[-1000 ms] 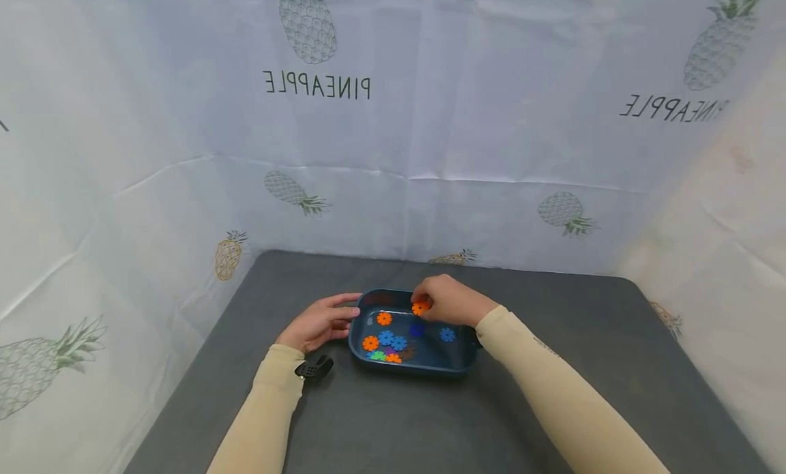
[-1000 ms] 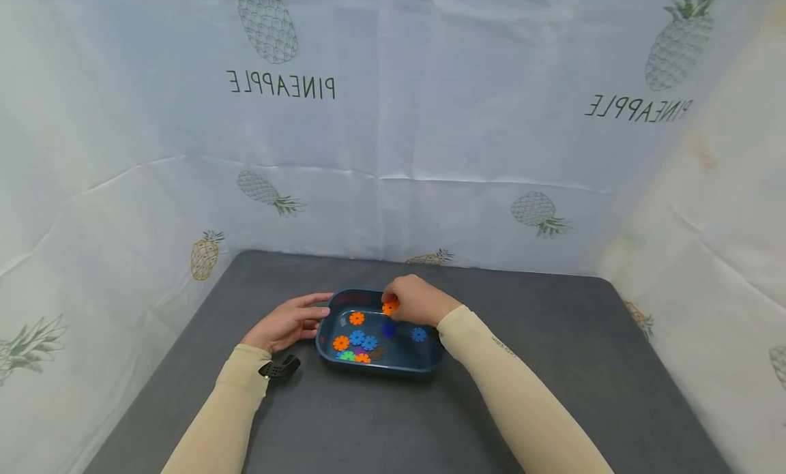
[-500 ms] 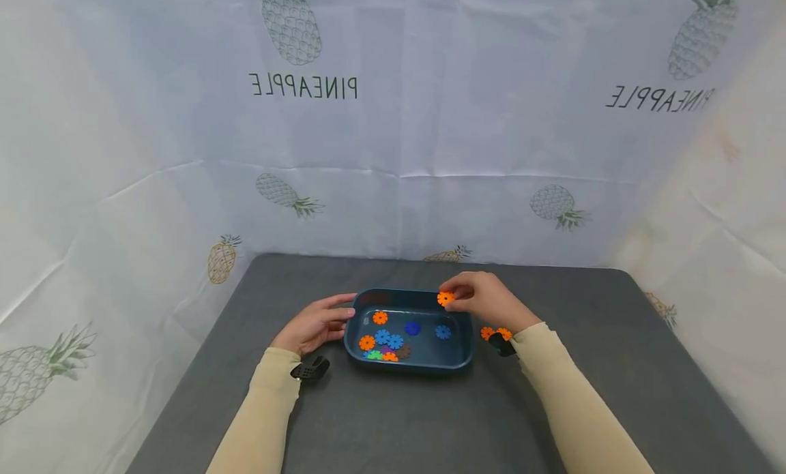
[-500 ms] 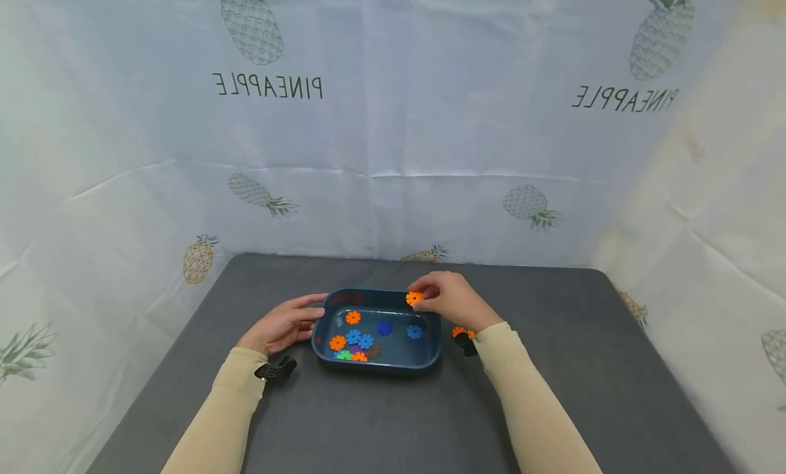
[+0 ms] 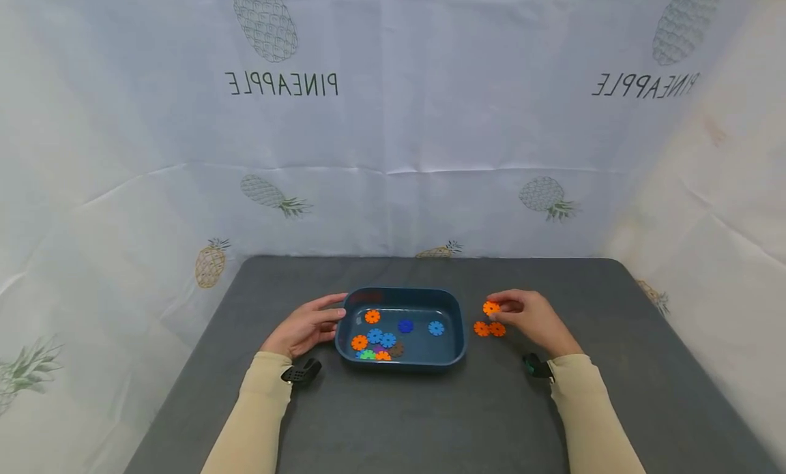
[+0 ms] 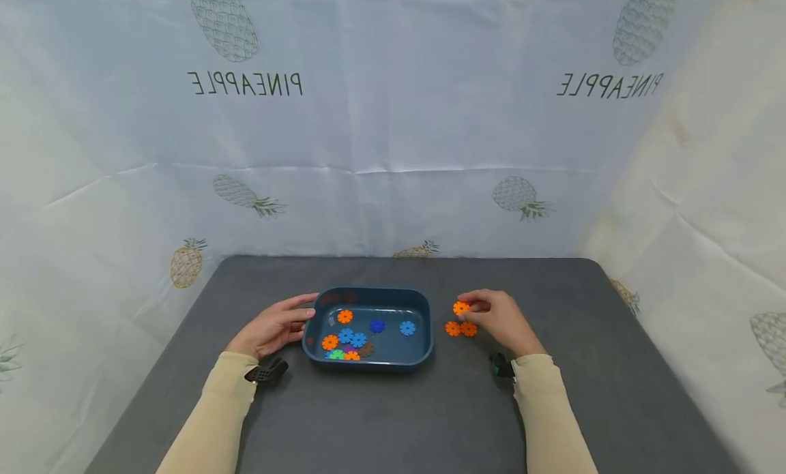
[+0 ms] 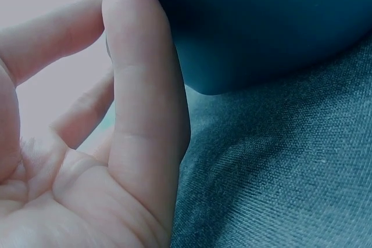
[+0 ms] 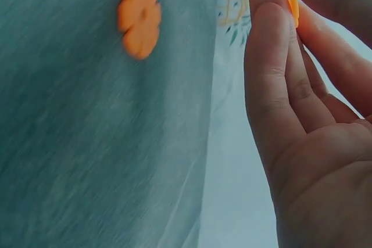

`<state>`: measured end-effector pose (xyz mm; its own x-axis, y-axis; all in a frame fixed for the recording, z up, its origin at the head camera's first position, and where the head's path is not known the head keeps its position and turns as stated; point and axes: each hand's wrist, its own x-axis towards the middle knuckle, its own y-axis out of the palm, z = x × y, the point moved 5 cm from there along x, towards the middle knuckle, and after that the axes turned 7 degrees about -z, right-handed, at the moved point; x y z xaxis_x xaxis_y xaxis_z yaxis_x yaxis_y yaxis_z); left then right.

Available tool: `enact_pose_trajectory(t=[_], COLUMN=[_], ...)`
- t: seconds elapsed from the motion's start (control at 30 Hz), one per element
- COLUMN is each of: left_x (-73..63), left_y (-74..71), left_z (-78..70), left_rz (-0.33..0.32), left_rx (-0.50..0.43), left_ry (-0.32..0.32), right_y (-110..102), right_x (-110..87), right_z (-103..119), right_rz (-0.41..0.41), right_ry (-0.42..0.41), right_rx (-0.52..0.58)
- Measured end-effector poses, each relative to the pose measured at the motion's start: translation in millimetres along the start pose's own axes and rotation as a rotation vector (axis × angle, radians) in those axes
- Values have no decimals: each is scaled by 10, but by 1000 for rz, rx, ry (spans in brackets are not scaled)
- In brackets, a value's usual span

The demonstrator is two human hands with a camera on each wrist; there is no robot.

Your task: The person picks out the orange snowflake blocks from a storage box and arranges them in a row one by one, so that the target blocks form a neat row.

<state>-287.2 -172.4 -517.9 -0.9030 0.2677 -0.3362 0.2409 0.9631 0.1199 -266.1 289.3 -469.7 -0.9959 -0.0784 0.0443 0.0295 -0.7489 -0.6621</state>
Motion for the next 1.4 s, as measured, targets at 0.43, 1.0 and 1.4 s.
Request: enact_pose_trajectory(t=[0.43,1.0,1.4], left_x=[-26,-8,18], left_y=[-90,-71,-18], left_z=[-16,-11,-8], left_rz=[-6,-16,-12], left_rx=[-19,-17,-17], left_ry=[-4,-22,-26], right_y=[-92,-101,-86], right_x=[-85,-133,-144], right_z=[-222,-334,-417], right_rz=[-4,17,19], right_ry=[39,59,71], right_rx=[-118,-160,-174])
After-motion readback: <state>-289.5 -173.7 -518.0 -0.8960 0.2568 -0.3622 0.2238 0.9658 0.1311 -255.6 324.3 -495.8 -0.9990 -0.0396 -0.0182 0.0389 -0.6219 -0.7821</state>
